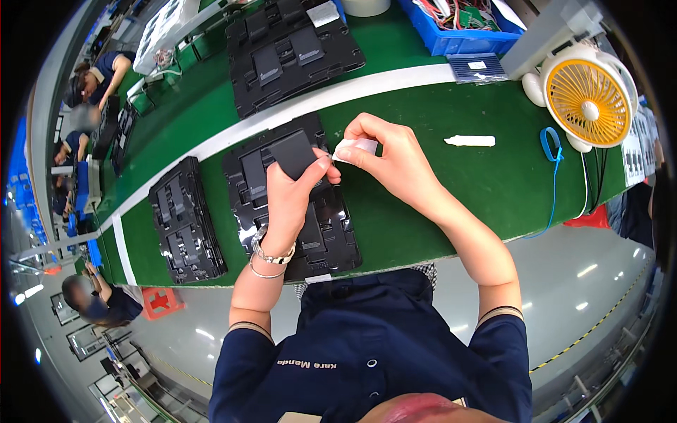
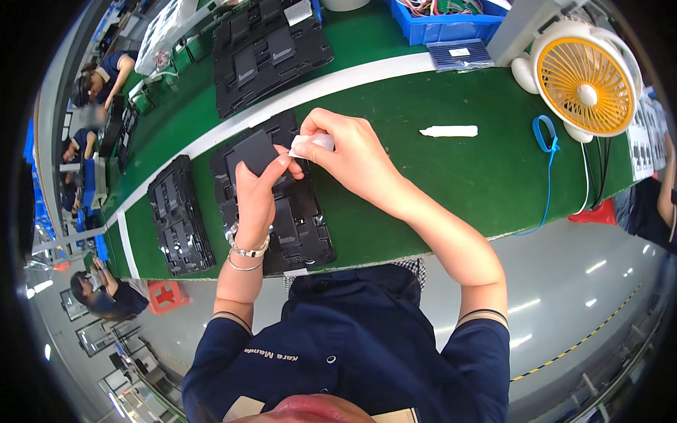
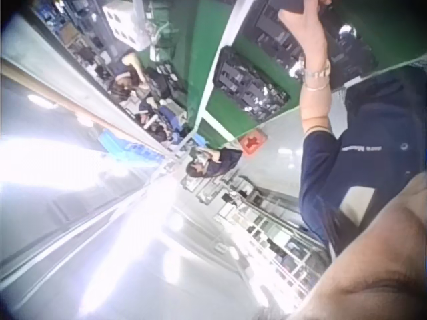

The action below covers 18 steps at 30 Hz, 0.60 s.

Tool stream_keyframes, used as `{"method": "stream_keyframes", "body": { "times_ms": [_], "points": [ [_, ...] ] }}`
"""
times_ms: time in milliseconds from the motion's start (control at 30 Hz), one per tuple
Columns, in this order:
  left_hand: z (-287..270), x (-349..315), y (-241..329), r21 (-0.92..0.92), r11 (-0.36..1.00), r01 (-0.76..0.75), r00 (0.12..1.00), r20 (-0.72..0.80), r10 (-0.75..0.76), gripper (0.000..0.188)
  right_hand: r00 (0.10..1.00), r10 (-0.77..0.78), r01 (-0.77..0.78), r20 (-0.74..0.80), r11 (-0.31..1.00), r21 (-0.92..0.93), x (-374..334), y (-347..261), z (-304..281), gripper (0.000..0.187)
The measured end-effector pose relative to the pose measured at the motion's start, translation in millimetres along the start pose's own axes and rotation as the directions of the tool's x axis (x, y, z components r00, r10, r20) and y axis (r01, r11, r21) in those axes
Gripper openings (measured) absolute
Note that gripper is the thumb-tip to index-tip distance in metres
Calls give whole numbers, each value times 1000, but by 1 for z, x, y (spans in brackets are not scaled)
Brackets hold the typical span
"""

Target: Assembling black plastic housings and adhesive components on a factory assembly line.

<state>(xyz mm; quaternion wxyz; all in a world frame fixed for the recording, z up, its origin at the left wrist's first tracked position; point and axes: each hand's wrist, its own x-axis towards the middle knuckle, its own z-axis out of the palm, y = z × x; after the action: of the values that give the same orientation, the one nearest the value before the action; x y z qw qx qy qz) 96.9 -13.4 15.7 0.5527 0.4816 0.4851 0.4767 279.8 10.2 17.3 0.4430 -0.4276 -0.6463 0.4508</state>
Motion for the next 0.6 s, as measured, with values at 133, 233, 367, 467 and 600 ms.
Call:
{"method": "stream_keyframes", "body": {
  "times_ms": [133, 233, 367, 467, 600],
  "points": [
    [1, -8, -1, 93, 996, 4, 1000, -6, -3, 10, 998, -11, 14, 54, 998, -58, -3, 3, 12, 20],
    [1, -9, 0, 153, 988, -9, 1000, -27, 13, 11, 994, 83, -80, 71, 996, -36, -4, 4, 15, 17],
    [-4, -6, 0, -106, 991, 78, 996, 59, -72, 11, 815, -579, 484, 25, 656, -579, -5, 6, 15, 16],
    [-4, -11, 9, -253, 954, 162, 984, 118, -136, 12, 666, -746, 568, 29, 480, -669, -8, 3, 11, 27],
    [-6, -11, 13, -307, 935, 177, 981, 129, -144, 12, 659, -752, 591, 4, 515, -620, -11, 3, 11, 23]
  ]
}}
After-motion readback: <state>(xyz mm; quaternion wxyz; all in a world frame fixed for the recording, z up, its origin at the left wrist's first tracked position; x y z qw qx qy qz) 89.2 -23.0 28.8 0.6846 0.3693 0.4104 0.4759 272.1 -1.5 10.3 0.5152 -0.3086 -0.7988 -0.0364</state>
